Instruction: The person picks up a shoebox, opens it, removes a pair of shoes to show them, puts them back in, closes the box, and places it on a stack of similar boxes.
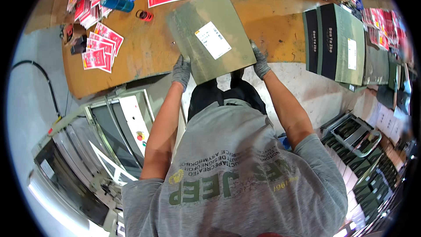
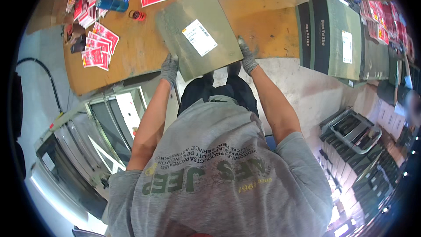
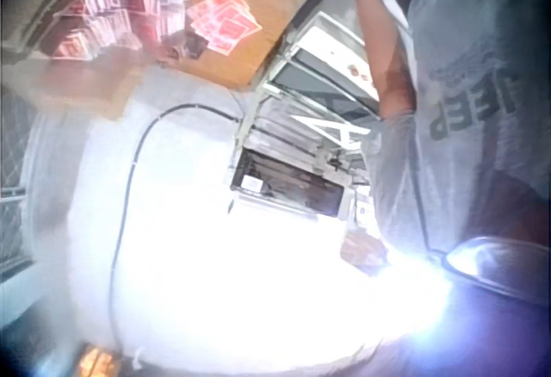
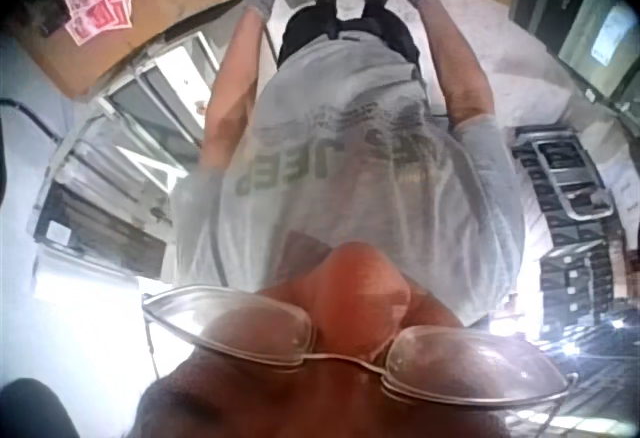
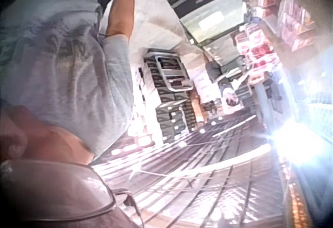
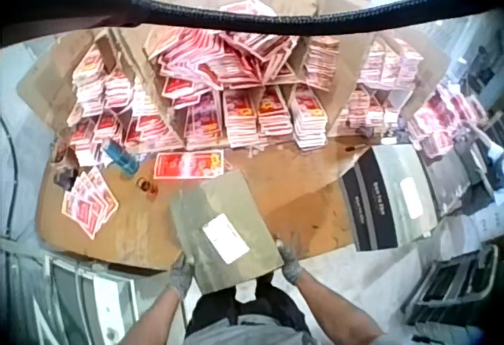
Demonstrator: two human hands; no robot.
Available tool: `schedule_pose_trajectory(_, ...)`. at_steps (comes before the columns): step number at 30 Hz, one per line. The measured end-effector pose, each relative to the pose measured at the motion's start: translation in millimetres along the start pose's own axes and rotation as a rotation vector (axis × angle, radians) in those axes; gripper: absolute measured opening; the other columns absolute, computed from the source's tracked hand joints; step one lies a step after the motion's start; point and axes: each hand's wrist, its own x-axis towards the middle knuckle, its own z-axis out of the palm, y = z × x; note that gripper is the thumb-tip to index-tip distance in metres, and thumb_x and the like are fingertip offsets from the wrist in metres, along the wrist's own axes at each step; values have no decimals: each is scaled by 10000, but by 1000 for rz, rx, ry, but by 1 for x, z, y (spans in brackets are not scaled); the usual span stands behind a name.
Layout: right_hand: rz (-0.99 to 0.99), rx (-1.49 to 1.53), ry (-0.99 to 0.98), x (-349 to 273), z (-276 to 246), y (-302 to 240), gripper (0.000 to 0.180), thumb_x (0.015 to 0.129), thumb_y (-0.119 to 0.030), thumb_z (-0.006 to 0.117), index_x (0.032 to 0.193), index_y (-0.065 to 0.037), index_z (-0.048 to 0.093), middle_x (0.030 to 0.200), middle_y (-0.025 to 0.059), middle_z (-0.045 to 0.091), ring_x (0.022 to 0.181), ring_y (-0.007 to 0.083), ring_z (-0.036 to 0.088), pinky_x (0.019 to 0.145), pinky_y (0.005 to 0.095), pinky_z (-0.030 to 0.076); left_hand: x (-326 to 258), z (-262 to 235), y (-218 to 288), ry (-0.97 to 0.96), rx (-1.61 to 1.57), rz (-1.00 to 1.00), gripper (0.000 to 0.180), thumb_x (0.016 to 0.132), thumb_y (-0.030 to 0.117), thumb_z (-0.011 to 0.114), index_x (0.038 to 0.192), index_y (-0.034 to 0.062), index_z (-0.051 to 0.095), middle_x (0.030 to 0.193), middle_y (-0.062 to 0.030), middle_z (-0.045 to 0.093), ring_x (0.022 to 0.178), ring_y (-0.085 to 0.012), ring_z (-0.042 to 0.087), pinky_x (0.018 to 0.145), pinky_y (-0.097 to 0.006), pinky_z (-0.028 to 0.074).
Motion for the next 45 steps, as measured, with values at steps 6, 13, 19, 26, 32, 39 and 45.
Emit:
schedule_pose_trajectory(6,178,-272,-268,-31,47,-35,786,884,-413,711,1523,-95,383,1355,98,561,1225,196,552,1030,357,487,-16,15,19,194,134,54,677,956,501,666,1410,24,504,1278,-122,646,1149,-218,596,1001,-329,464)
schedule_pose_trajectory(13,259,-301,-413,-16,31,-31,1021,746,-449,811,1568,-95,320,1448,118,509,1340,241,485,1101,373,426,-6,20,3,248,135,125,735,902,577,699,1365,30,531,1210,-117,675,1092,-212,631,967,-341,488)
schedule_pose_trajectory(19,285,-349,-420,-10,26,-31,1040,731,-469,818,1570,-93,333,1475,114,497,1365,244,469,1139,375,383,-8,22,11,233,49,117,735,896,577,707,1358,30,540,1196,-98,680,1065,-191,634,949,-326,497)
schedule_pose_trajectory(26,289,-327,-426,-9,24,-28,1061,723,-472,821,1579,-98,320,1482,117,491,1364,250,476,1135,388,393,-3,18,-2,182,-57,123,720,910,537,715,1373,17,530,1213,-105,668,1068,-189,620,953,-313,493)
schedule_pose_trajectory(32,190,-462,-462,-15,35,-48,1033,723,-432,814,1566,-83,331,1447,119,518,1324,234,512,1096,374,438,-5,0,1,154,239,88,657,937,423,716,1386,-16,524,1312,-109,639,1159,-215,598,1017,-327,467)
schedule_pose_trajectory(39,559,-171,-437,-21,41,-137,719,797,-367,741,1374,13,540,1244,142,676,1106,231,674,982,380,543,-48,-77,114,-237,1027,999,994,794,247,766,1598,49,216,1592,-247,324,1451,-428,357,1211,-450,287)
schedule_pose_trajectory(45,642,-65,-546,11,43,-185,753,835,-403,734,1409,30,508,1307,193,649,1159,272,663,1020,414,530,-49,-76,208,-370,1095,1589,1013,707,384,832,1551,217,297,1538,-257,348,1400,-465,388,1160,-617,300)
